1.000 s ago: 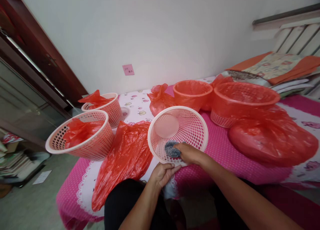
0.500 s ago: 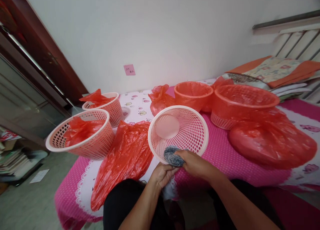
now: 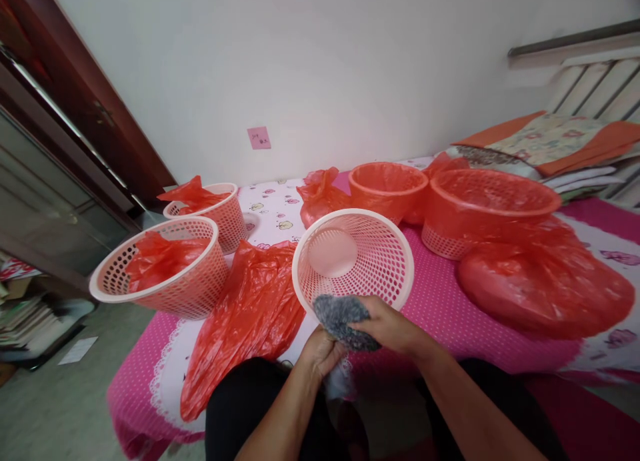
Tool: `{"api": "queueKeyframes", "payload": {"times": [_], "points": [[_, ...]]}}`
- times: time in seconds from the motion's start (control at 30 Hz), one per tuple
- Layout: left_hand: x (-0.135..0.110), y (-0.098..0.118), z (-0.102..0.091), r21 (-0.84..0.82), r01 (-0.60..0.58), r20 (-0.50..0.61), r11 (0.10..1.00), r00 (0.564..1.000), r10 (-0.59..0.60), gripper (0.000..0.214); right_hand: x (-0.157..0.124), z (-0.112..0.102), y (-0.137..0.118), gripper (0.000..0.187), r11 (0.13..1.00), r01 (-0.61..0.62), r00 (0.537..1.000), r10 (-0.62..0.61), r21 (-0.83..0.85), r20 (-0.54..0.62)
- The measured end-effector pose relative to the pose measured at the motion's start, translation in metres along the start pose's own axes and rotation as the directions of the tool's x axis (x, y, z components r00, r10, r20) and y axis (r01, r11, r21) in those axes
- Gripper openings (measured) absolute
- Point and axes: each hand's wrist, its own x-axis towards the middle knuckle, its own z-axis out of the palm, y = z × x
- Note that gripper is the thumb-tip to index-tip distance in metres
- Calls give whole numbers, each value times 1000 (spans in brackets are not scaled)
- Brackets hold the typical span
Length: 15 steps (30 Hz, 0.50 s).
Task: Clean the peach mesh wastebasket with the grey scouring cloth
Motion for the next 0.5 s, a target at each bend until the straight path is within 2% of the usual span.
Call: {"api": "queueKeyframes", "payload": {"times": [0.07, 0.13, 0.2, 0.3, 0.4, 0.5], "points": [[0, 1, 0, -27, -32, -1, 999, 999, 32, 18, 1, -2, 2, 32, 936, 29, 989, 23, 350, -144], [1, 1, -2, -34, -25, 18, 999, 1000, 25, 27, 2, -7, 4, 40, 835, 111, 940, 87, 539, -329], [2, 1, -6, -33, -1, 19, 999, 1000, 1, 39, 2, -15, 4, 42, 795, 181, 870, 145, 579, -471], [5, -1, -10, -63, -7, -6, 998, 1000, 7, 40, 0, -26, 5, 40, 790, 227, 796, 186, 569, -575], [6, -2, -10, -82, -13, 5, 997, 1000, 13, 27, -3, -33, 6, 36, 783, 258, 754, 202, 565, -625], [7, -2, -11, -74, 25, 28, 997, 999, -23, 22, -5, -35, 6, 35, 780, 280, 732, 203, 559, -650]]}}
